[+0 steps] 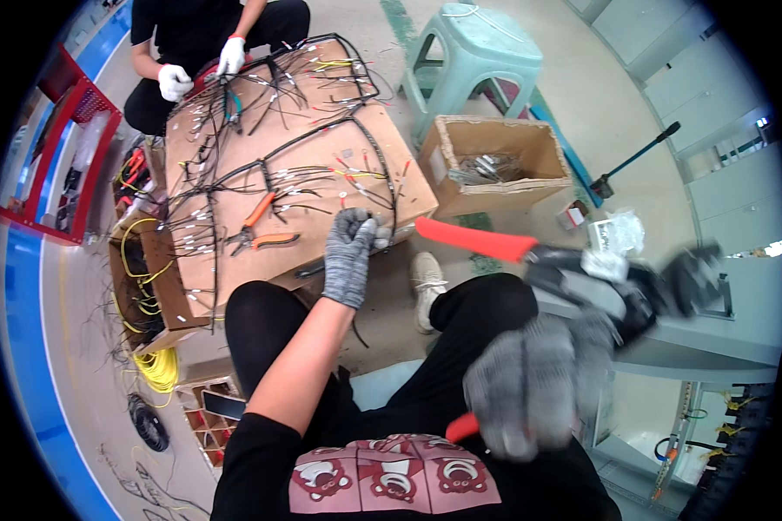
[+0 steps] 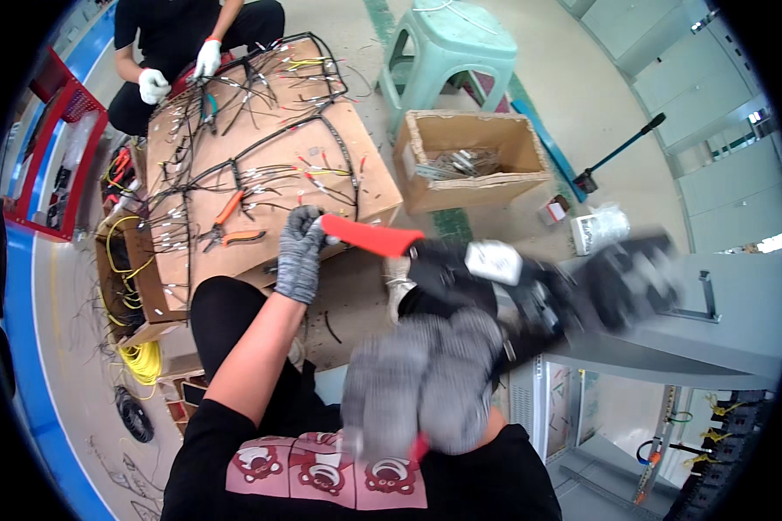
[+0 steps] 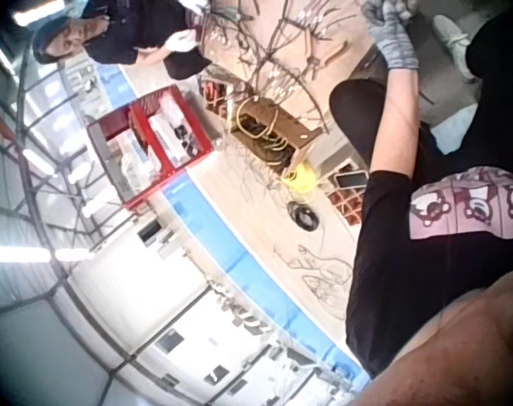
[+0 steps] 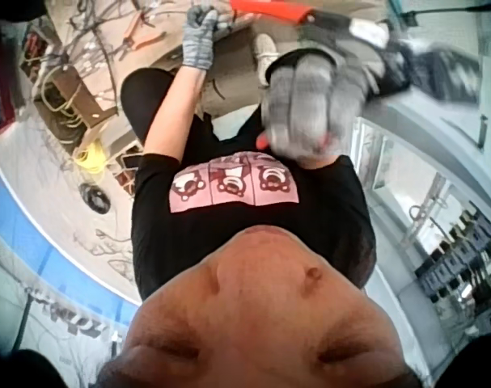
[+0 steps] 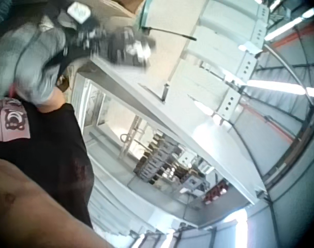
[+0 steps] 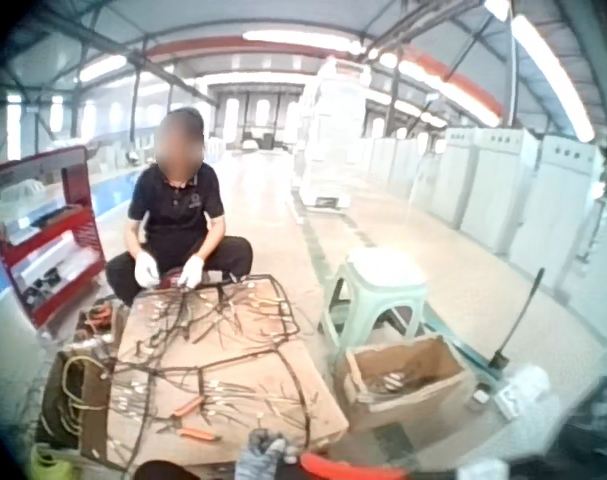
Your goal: The person sits on the floor and uses pliers to strip the insulation off multiple black wires. They place the stripped wires on a cardboard surface and occasionally reach into a box to retrieve more wires.
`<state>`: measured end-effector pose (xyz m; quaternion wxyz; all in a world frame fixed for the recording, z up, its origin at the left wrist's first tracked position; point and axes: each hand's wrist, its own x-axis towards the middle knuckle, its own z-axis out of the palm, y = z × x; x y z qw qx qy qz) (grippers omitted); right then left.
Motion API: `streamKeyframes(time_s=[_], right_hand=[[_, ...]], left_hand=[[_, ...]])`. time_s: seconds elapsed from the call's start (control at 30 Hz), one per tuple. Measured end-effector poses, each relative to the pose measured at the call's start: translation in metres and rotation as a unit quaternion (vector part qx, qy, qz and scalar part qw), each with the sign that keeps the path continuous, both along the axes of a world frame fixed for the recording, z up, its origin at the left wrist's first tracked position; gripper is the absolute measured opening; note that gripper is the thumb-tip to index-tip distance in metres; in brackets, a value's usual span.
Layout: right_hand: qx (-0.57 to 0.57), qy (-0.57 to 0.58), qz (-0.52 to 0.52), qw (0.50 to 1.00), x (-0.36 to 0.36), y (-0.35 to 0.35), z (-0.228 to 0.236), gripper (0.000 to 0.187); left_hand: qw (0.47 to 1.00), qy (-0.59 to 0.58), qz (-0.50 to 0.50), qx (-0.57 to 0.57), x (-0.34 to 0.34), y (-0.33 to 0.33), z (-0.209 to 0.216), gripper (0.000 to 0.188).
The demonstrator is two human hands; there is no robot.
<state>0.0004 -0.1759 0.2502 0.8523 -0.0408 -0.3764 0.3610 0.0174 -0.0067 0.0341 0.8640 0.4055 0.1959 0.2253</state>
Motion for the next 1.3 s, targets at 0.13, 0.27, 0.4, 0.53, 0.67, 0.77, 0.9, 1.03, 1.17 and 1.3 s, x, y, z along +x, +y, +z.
streamKeyframes(time_s=[0.13,0.27,0.4,0.53,0.67,0.77,0.9,1.03,1.17,1.3], right_hand=[[-0.037,0.032,-0.107,0.993,-0.041,-0.013,0.043,0.009],[-0.026,-0.004,-0.061,0.998,-0.045,-0.009,0.047,0.009],[-0.046,-0.017,-0.078,0.996,-0.049,-0.012,0.053,0.010],[-0.072,-0.021,-0.096,0.993,-0.041,-0.008,0.049,0.012],[-0.199,-0.028,-0.194,0.960,-0.025,-0.003,0.038,0.015],[-0.357,-0.064,-0.292,0.885,0.025,0.018,-0.006,0.018],[-0.518,-0.149,-0.300,0.787,0.101,0.039,-0.121,0.007],[-0.573,-0.073,-0.257,0.775,0.115,0.054,-0.176,0.006],[-0.574,-0.084,-0.218,0.785,0.122,0.057,-0.190,0.004],[-0.562,-0.088,-0.223,0.792,0.121,0.061,-0.191,0.004]], left_hand=[[0.997,0.012,-0.006,-0.080,0.004,-0.004,-0.011,0.013],[0.998,0.056,0.012,-0.008,0.002,0.001,-0.007,0.014],[0.998,0.064,0.011,-0.017,0.007,-0.007,-0.009,0.015],[0.997,0.071,0.001,0.032,0.006,0.002,-0.013,0.013],[0.999,0.038,-0.004,0.012,0.007,0.002,-0.033,0.013],[0.991,0.098,0.002,0.095,0.005,-0.003,-0.011,0.010],[0.988,0.079,-0.005,0.131,0.008,-0.008,-0.003,0.006],[0.966,0.094,0.014,0.240,0.007,-0.006,-0.008,0.005],[0.975,0.132,-0.047,0.173,0.004,-0.006,0.000,0.004],[0.976,0.139,-0.063,0.158,0.002,-0.008,0.006,0.006]])
